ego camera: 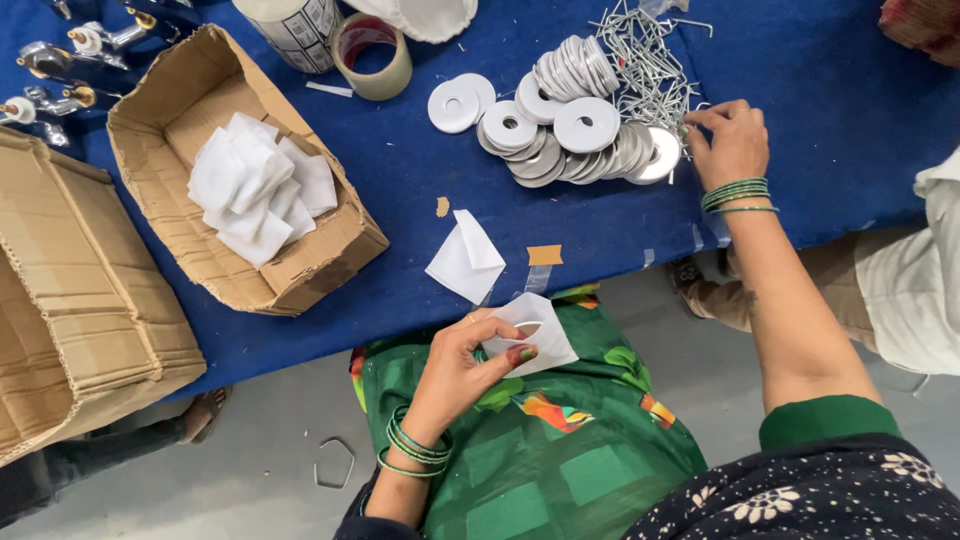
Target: The person sits on the floor and repeatedly wraps white circular washers with small white paper squares. They pick a washer, place it on a paper square, fold the paper around it, and set the wrapped unit aside. A second person is visible nearby handling red items.
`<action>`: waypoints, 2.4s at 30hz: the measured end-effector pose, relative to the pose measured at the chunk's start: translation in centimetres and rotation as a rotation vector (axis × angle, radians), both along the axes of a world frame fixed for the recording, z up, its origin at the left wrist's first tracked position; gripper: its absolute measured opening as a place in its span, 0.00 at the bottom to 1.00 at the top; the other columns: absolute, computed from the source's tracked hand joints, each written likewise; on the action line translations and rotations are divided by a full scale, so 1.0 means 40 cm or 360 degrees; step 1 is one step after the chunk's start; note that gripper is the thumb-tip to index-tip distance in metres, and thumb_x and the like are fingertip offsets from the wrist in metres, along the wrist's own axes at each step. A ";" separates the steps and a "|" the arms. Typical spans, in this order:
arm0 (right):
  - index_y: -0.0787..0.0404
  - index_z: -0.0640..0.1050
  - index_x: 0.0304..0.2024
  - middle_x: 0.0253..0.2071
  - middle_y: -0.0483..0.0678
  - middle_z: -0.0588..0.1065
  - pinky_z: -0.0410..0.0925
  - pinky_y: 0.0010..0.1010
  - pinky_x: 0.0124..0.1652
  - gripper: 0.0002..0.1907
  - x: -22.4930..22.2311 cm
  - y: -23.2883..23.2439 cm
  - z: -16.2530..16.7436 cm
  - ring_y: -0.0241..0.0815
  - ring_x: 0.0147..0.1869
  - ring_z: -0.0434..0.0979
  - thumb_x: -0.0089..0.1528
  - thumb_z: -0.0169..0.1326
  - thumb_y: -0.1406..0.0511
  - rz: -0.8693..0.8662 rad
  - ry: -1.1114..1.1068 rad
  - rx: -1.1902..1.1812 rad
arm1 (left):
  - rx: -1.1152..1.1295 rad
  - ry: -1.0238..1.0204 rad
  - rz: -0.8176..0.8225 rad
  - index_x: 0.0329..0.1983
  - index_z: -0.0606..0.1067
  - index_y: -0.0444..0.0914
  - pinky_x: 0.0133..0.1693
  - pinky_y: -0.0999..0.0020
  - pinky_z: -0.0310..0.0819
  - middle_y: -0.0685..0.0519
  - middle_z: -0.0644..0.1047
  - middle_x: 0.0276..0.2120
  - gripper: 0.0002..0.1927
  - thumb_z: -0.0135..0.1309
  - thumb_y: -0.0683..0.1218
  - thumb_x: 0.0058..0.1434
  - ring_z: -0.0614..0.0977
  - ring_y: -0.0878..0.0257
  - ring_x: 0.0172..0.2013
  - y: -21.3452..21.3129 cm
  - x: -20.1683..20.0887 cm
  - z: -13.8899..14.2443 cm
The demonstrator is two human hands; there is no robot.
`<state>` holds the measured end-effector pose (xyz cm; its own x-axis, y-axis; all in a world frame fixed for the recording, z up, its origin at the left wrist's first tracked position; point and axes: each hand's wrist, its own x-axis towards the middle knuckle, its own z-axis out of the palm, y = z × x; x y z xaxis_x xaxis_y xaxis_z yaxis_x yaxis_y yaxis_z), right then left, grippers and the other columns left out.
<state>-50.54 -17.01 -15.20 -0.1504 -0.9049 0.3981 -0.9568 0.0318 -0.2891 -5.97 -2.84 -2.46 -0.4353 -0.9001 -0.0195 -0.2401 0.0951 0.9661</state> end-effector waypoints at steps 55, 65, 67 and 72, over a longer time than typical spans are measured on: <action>0.56 0.77 0.51 0.49 0.49 0.78 0.71 0.40 0.53 0.21 0.559 0.327 0.401 0.51 0.58 0.77 0.54 0.61 0.72 0.1715 -0.0412 0.0673 | -0.0308 -0.0218 0.0057 0.41 0.81 0.47 0.43 0.64 0.77 0.56 0.77 0.61 0.12 0.63 0.52 0.54 0.84 0.56 0.48 0.063 0.058 -0.006; 0.61 0.72 0.53 0.51 0.52 0.78 0.73 0.35 0.58 0.21 0.546 0.394 0.315 0.48 0.62 0.79 0.60 0.62 0.76 0.1290 -0.1108 0.0038 | -0.0191 -0.0256 0.0149 0.39 0.82 0.47 0.46 0.64 0.76 0.52 0.78 0.58 0.10 0.62 0.55 0.59 0.83 0.55 0.48 0.050 0.057 -0.003; 0.60 0.71 0.53 0.50 0.53 0.79 0.72 0.37 0.59 0.25 0.547 0.413 0.293 0.50 0.61 0.79 0.57 0.66 0.76 0.1349 -0.0926 -0.0088 | -0.0276 -0.0243 0.0154 0.38 0.82 0.47 0.48 0.64 0.76 0.51 0.78 0.59 0.10 0.62 0.55 0.60 0.83 0.54 0.51 0.045 0.057 -0.005; 0.61 0.69 0.56 0.50 0.57 0.79 0.71 0.41 0.57 0.32 0.569 0.438 0.245 0.59 0.59 0.77 0.52 0.69 0.73 0.1435 -0.0639 -0.0232 | -0.0301 -0.0265 0.0116 0.37 0.82 0.47 0.47 0.63 0.76 0.52 0.77 0.60 0.10 0.63 0.56 0.58 0.82 0.55 0.51 0.037 0.046 0.006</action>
